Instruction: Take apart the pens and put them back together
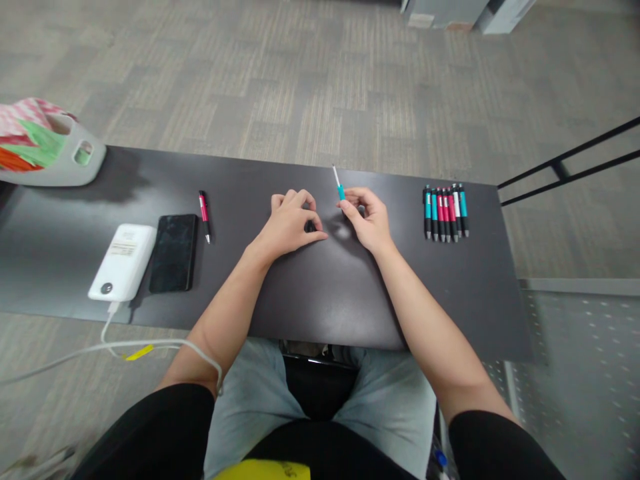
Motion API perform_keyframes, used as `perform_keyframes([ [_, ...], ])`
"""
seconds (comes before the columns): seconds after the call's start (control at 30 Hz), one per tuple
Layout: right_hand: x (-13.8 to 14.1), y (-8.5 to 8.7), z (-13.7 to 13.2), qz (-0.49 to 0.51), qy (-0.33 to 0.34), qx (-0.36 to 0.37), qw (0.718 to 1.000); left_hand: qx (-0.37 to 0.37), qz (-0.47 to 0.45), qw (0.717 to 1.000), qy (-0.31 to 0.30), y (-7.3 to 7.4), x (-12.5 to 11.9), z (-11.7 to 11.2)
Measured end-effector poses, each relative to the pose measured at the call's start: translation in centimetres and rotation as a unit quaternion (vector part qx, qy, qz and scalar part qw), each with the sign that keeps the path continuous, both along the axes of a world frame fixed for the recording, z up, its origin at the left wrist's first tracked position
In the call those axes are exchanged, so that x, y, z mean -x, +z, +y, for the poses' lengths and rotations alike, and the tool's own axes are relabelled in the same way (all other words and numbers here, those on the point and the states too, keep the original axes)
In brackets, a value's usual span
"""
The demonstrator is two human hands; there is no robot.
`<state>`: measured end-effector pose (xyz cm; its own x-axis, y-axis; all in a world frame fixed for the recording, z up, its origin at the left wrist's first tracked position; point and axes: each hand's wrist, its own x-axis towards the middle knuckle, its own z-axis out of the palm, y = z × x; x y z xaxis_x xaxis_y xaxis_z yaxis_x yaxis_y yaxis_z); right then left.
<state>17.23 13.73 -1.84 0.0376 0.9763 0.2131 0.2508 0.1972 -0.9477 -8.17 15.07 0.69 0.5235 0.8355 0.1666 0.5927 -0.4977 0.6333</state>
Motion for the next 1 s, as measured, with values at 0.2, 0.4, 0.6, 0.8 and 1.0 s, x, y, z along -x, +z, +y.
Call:
perform_keyframes([
  [0.2, -0.1, -0.2, 0.1, 0.016, 0.002, -0.007, 1.0, 0.026, -0.031, 0.999, -0.032, -0.4, -0.1, 0.2],
  [0.4, 0.0, 0.0, 0.0, 0.002, 0.009, -0.004, 1.0, 0.106, -0.244, 0.964, 0.005, -0.4, -0.5, 1.3],
  [0.6, 0.0, 0.1, -0.3, -0.032, 0.037, -0.022, 0.999, 0.118, -0.404, 0.898, 0.125, -0.9, -0.8, 2.6],
  [0.8, -0.2, 0.0, -0.4, -0.082, 0.062, -0.027, 0.994, 0.093, -0.434, 0.881, 0.163, -2.1, 0.0, 3.6],
  [1.0, -0.5, 0.0, -0.5, -0.106, 0.084, -0.026, 0.99, 0.094, -0.452, 0.875, 0.148, -1.8, 0.1, 3.3],
])
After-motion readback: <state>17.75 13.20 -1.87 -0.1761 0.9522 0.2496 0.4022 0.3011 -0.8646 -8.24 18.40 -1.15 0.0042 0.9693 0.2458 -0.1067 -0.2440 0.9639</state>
